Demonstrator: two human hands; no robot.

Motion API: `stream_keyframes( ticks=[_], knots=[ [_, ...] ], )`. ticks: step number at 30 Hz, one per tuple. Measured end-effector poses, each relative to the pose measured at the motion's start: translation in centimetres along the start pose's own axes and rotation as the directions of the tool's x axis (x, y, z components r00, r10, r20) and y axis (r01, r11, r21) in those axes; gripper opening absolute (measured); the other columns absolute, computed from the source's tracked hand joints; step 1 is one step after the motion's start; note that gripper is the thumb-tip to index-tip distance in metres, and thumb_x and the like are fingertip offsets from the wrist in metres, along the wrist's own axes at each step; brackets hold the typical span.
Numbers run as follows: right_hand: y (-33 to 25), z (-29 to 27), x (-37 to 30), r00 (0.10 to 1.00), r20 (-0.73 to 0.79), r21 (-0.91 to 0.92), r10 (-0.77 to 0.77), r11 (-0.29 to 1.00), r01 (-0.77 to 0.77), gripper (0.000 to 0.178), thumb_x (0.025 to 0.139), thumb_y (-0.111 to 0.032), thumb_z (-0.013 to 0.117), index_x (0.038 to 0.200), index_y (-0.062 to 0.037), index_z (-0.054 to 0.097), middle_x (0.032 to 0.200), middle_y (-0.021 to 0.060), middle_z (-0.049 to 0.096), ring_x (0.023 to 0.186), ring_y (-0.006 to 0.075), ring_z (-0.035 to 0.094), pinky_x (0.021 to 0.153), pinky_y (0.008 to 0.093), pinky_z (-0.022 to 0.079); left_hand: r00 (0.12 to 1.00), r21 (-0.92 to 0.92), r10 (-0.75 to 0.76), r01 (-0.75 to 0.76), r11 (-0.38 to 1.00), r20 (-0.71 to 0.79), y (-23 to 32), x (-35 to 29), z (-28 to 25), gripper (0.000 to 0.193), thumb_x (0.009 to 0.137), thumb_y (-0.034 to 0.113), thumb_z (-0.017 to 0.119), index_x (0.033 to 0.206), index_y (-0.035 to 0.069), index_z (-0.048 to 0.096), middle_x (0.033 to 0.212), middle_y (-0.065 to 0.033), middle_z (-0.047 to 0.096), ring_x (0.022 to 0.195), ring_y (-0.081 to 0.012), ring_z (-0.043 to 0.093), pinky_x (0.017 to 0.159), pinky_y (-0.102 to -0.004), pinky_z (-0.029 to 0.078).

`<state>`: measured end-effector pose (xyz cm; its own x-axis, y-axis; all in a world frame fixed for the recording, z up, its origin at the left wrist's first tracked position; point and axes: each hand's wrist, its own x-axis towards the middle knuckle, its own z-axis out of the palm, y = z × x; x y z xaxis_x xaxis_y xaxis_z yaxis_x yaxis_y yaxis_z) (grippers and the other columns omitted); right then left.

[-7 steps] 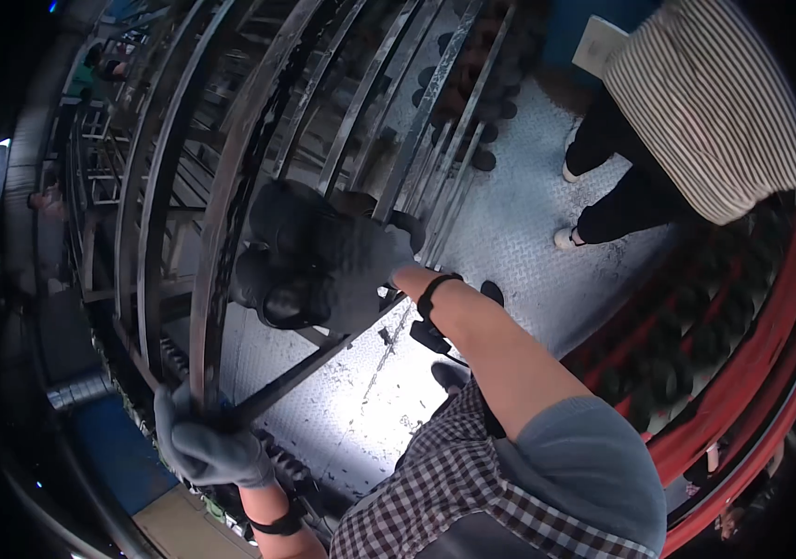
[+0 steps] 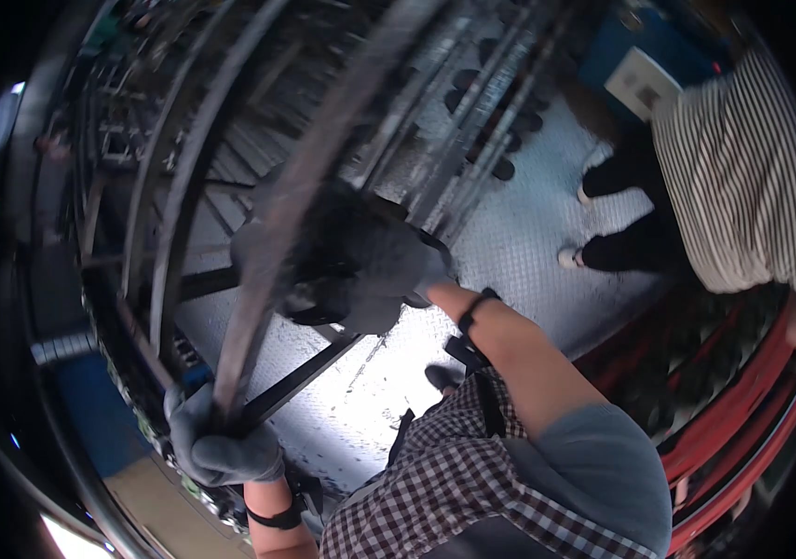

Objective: Insert insoles and assemble sandals using industrial shoe molds.

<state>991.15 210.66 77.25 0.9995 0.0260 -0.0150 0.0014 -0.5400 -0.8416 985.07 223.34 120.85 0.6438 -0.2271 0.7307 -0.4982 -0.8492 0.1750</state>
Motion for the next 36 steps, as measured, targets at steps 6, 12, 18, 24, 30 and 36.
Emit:
stream_keyframes(
  ticks=[6,12,18,24,30,36],
  knots=[
    [3.4,-9.2,-11.9,0.822,0.168,-0.288,0.544,0.825,-0.487,0.048,0.092,-0.042,0.065,0.124,-0.0059,0.069,0.121,0.0231,0.070,0.109,0.0395,0.068,0.096,0.0478,0.052,0.947,-0.407,0.307,-0.242,0.881,0.100,-2.9,0.5,1.5,0.027,0.072,0.012,0.073,0.096,0.000,0.072,0.097,-0.0215,0.072,0.085,-0.0366,0.069,0.088,-0.0504,0.049],
    [17.5,-4.2,-18.8,0.854,0.519,0.727,-0.025,0.538,-0.426,0.032,0.105,-0.013,0.056,0.135,-0.0034,0.052,0.108,0.0056,0.062,0.095,0.0195,0.065,0.086,0.0317,0.055,0.987,-0.278,0.125,-0.092,0.956,0.105,-7.6,-11.7,-5.8,0.066,0.089,0.029,0.073,0.149,0.012,0.050,0.143,-0.0172,0.054,0.132,-0.0387,0.050,0.111,-0.0554,0.039],
    [9.5,6.2,-13.4,0.481,0.870,-0.149,0.111,0.988,0.042,0.036,0.104,-0.031,0.051,0.106,-0.0019,0.072,0.098,0.0092,0.072,0.093,0.0232,0.062,0.083,0.0369,0.048,0.470,0.238,-0.866,0.833,0.500,0.172,-14.8,-42.0,-27.2,0.051,0.097,0.032,0.065,0.140,0.005,0.059,0.134,-0.0228,0.063,0.126,-0.0384,0.059,0.109,-0.0474,0.046],
    [-28.9,30.3,-20.5,0.533,0.786,-0.277,0.313,0.949,-0.148,0.023,0.104,-0.017,0.057,0.121,-0.0032,0.061,0.093,0.0054,0.064,0.086,0.0142,0.063,0.079,0.0313,0.053,-0.117,-0.119,-0.966,0.989,-0.091,-0.229,-9.6,-57.5,-42.0,0.063,0.100,0.043,0.060,0.148,0.004,0.053,0.141,-0.0243,0.059,0.131,-0.0377,0.058,0.110,-0.0449,0.046],
    [-50.6,47.3,-47.9,-0.282,0.867,0.492,-0.412,0.798,0.347,0.041,0.097,-0.020,0.066,0.131,0.0032,0.062,0.125,0.0171,0.071,0.117,0.0256,0.066,0.100,0.0383,0.050,-0.422,-0.710,-0.899,0.669,-0.220,-0.119,-4.1,-65.1,-47.7,0.119,0.090,0.053,0.073,0.162,-0.010,0.002,0.160,-0.0379,0.030,0.151,-0.0421,0.034,0.121,-0.0436,0.034],
    [-60.5,48.9,-77.6,-0.872,0.463,0.571,-0.156,0.805,0.159,0.054,0.095,-0.027,0.075,0.138,-0.0005,0.057,0.101,0.0095,0.073,0.087,0.0218,0.071,0.079,0.0363,0.057,-0.676,-0.717,-0.246,0.620,0.320,-0.695,1.5,-77.4,-58.3,0.068,0.099,0.011,0.066,0.157,0.000,0.032,0.133,-0.0135,0.062,0.122,-0.0208,0.061,0.104,-0.0363,0.051]
  ],
)
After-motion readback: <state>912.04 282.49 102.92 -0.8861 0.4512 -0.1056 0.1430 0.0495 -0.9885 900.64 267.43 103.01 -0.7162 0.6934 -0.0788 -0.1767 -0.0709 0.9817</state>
